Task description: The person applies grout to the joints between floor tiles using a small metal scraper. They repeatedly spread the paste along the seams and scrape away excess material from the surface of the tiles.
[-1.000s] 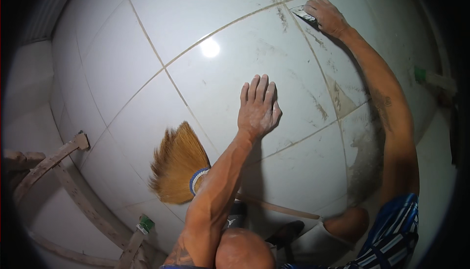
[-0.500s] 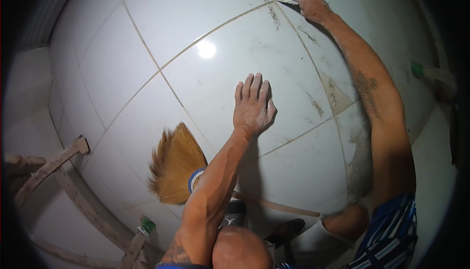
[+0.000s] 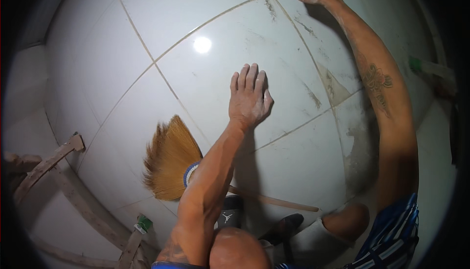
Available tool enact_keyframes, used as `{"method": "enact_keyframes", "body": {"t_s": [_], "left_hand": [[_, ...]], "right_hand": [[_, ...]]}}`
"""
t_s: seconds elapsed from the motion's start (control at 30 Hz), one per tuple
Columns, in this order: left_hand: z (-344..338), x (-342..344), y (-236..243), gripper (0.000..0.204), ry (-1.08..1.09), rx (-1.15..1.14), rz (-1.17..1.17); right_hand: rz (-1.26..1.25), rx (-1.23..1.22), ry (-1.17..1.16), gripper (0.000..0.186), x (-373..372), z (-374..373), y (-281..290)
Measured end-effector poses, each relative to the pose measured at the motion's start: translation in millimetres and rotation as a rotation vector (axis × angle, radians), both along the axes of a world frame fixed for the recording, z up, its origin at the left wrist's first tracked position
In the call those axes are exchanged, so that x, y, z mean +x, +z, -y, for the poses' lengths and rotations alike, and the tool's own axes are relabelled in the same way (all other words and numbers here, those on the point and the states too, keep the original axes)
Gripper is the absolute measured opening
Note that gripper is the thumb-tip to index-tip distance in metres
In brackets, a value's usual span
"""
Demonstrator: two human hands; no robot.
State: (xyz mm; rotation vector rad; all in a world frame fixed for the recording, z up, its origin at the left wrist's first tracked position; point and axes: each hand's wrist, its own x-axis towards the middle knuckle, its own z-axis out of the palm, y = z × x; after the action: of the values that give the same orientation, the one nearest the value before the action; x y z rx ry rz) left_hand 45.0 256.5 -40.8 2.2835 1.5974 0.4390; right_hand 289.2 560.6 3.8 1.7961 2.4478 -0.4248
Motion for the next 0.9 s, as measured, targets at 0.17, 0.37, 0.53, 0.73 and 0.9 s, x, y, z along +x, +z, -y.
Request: {"method": "enact_keyframes", "body": {"t_s": [0.17,0.37,0.53,0.73,0.9], "left_hand": [[-2.3,33.2,4.2,0.059,-0.015,0.038,0.065],[2.2,14.4,-0.5,0.059,-0.024,0.03,0.024],[-4.3,19.4,2.5,0.057,-0.014,0.047,-0.007],[-1.0,29.7,-2.5,0.054,-0.016,0.085,-0.009],[-0.1,18.5,-5.5,0.052,-0.019,0.103,-0.016]], "right_hand": [[0.201,-0.088,-0.032,0.032,87.6,-3.8,4.7],[0.124,-0.04,0.191,0.035,50.2,131.3,2.2],[0.108,-0.288,0.365,0.025,78.0,199.8,30.5],[0.093,-0.075,0.058,0.026,116.8,191.4,30.2],[0.206,-0.315,-0.194,0.024,79.1,258.3,25.7]]}}
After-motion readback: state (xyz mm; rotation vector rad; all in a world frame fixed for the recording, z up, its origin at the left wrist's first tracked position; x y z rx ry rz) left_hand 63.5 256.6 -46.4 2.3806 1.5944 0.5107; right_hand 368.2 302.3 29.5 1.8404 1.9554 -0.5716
